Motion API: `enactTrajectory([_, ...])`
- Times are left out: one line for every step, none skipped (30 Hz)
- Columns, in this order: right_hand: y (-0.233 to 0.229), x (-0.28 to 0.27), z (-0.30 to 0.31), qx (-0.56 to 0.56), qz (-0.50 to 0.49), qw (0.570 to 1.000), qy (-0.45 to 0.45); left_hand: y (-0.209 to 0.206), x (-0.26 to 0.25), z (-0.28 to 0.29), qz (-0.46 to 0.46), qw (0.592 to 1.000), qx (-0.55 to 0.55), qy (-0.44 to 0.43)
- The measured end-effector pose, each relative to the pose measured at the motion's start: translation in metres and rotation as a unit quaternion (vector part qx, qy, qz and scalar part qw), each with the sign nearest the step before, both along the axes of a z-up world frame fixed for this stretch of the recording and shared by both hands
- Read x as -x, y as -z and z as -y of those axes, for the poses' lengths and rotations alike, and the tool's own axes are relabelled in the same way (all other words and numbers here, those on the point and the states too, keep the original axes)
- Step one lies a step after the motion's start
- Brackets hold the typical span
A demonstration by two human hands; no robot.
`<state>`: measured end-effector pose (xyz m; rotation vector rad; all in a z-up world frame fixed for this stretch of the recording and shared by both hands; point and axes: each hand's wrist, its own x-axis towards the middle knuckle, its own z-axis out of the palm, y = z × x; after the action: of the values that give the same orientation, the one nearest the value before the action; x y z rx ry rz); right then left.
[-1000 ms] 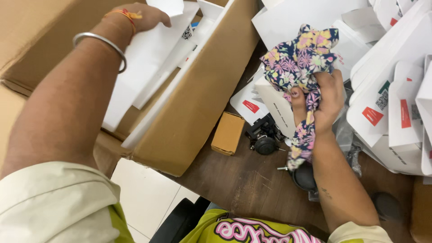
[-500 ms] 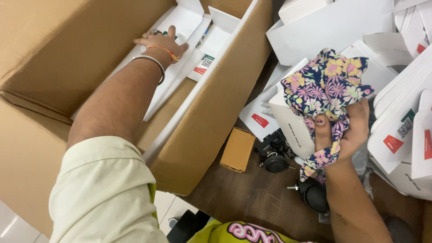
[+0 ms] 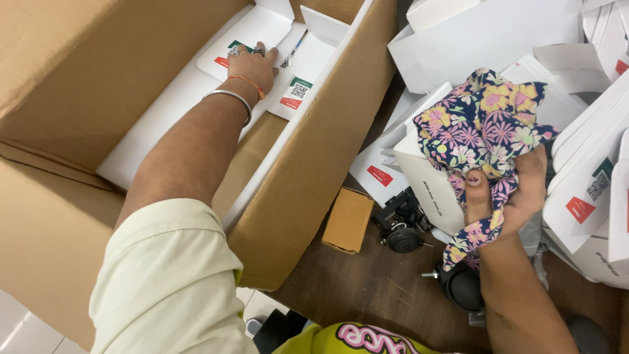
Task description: The person sorts various small white boxes and folded cardboard packaging materials from a large box onto a table, while handling a floral patterned fabric item.
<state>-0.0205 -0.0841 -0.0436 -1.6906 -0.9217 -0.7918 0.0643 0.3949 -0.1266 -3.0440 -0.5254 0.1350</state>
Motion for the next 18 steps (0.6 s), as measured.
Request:
enactTrajectory([-0.001,0.001,0.0,0.001,0.003,1.0,0.001,0.0,-0.004,-0.001,0.0,1.0,0.009,0.004])
enactTrajectory([-0.001,0.001,-0.001,0.001,0.005,1.0,0.001,-0.002,-0.004,-0.002,-0.019,1.0,0.02,-0.015])
enactTrajectory([-0.002,0.001,0.0,0.002,0.009,1.0,0.003,-0.006,-0.005,-0.002,-0.036,0.998,0.032,-0.032])
enactTrajectory([-0.001,0.001,0.001,0.003,0.008,1.0,0.005,-0.011,-0.006,-0.001,-0.053,0.996,0.043,-0.05])
enactTrajectory([0.0,0.0,0.001,0.005,0.006,1.0,0.006,-0.018,-0.004,-0.003,-0.056,0.994,0.066,-0.06])
enactTrajectory([0.002,0.0,0.003,0.008,0.003,1.0,0.01,-0.025,0.0,-0.007,-0.058,0.992,0.089,-0.07])
enactTrajectory([0.003,0.0,0.004,0.013,0.001,1.0,0.013,-0.03,0.003,-0.009,-0.061,0.989,0.112,-0.079])
enactTrajectory([0.005,0.0,0.006,0.02,-0.004,1.0,0.019,-0.032,0.007,-0.008,-0.063,0.99,0.098,-0.077])
enactTrajectory([0.006,-0.001,0.007,0.024,-0.004,0.999,0.025,-0.033,0.009,-0.006,-0.064,0.991,0.085,-0.076])
enactTrajectory([0.008,-0.001,0.008,0.029,-0.005,0.999,0.031,-0.035,0.01,-0.002,-0.065,0.993,0.072,-0.075])
enactTrajectory([0.009,-0.002,0.008,0.031,-0.002,0.999,0.038,-0.038,0.007,0.004,-0.06,0.993,0.064,-0.076])
enactTrajectory([0.01,-0.003,0.008,0.032,-0.005,0.998,0.047,-0.043,0.004,0.01,-0.055,0.994,0.057,-0.078])
enactTrajectory([0.011,-0.003,0.008,0.034,-0.007,0.998,0.057,-0.05,0.001,0.017,-0.05,0.994,0.05,-0.078])
enactTrajectory([0.011,-0.003,0.008,0.034,-0.014,0.997,0.068,-0.061,-0.002,0.026,0.054,0.996,0.055,-0.035])
enactTrajectory([0.012,-0.004,0.008,0.034,-0.021,0.996,0.081,-0.074,-0.006,0.037,0.159,0.985,0.06,0.009])
enactTrajectory([0.013,-0.005,0.007,0.024,-0.008,0.997,0.069,-0.089,-0.007,0.051,0.262,0.961,0.066,0.051])
enactTrajectory([0.014,-0.007,0.005,0.016,0.004,0.998,0.057,-0.105,-0.006,0.069,0.32,0.941,0.048,0.1])
enactTrajectory([0.014,-0.007,0.005,0.009,0.017,0.999,0.045,-0.124,-0.006,0.09,0.377,0.914,0.031,0.149])
